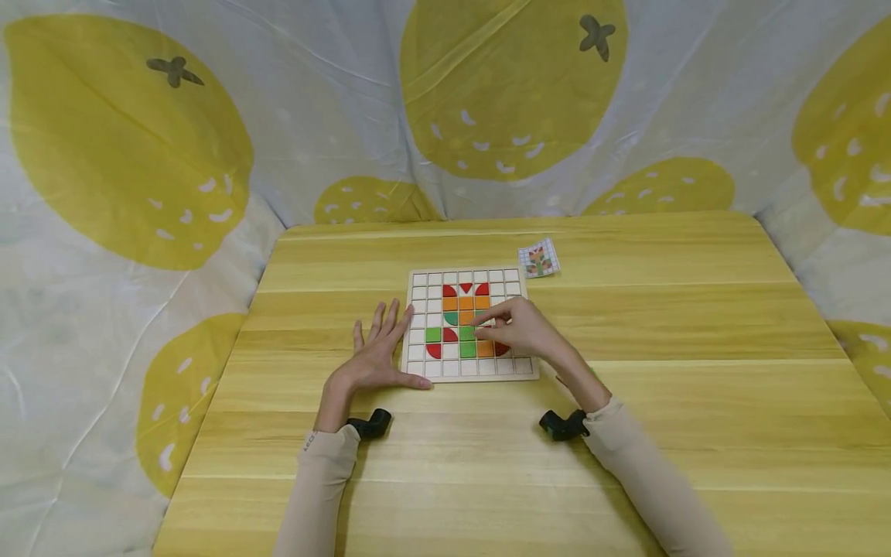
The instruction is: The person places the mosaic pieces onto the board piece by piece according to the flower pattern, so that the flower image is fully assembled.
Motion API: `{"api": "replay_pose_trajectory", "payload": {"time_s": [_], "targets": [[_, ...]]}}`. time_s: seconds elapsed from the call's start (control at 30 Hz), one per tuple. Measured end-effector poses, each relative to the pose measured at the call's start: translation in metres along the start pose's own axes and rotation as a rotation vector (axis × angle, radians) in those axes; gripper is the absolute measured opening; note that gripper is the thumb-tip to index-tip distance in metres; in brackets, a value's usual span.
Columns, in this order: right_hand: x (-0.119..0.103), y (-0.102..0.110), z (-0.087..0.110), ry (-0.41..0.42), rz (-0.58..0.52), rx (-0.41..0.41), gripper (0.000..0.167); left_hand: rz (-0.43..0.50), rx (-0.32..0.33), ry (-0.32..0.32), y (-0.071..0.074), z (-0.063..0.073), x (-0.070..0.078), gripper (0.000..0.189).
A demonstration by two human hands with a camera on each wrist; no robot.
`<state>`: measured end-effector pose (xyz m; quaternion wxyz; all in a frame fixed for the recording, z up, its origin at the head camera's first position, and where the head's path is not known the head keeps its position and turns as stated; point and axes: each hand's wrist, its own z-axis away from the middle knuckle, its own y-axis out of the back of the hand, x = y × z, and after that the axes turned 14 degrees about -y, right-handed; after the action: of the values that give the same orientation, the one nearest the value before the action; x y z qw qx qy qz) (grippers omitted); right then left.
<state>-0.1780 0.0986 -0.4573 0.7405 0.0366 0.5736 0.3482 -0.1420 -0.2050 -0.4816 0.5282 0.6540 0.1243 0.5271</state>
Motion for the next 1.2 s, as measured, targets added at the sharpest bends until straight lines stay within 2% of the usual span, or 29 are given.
{"api": "replay_pose_trajectory", "payload": {"time_s": [0.2, 0.37, 0.5, 0.63, 0.8, 1.07, 1.2], "targets": [[0.029, 0.047, 0.016, -0.02, 0.049, -0.005, 0.021, -0.001, 0.002, 0.004, 0.0, 0.002, 0.001, 0.139], [0.057, 0.078, 0.03, -0.04, 0.039, -0.08, 0.024, -0.006, 0.001, 0.001, 0.0, 0.003, 0.0, 0.139], [0.074, 0.095, 0.037, -0.042, 0.047, -0.152, 0.024, -0.008, 0.002, -0.002, 0.0, 0.003, -0.001, 0.138], [0.084, 0.101, 0.037, -0.031, 0.046, -0.222, 0.024, -0.005, 0.004, -0.005, -0.001, 0.003, -0.001, 0.138], [0.095, 0.098, 0.033, -0.044, 0.028, -0.323, 0.028, 0.0, 0.002, -0.004, -0.003, 0.002, -0.001, 0.139], [0.099, 0.095, 0.031, -0.023, 0.032, -0.39, 0.025, -0.01, 0.009, -0.014, -0.002, 0.001, -0.001, 0.139], [0.098, 0.095, 0.031, -0.042, 0.032, -0.356, 0.022, -0.009, 0.008, -0.012, -0.002, 0.0, 0.0, 0.138]]}}
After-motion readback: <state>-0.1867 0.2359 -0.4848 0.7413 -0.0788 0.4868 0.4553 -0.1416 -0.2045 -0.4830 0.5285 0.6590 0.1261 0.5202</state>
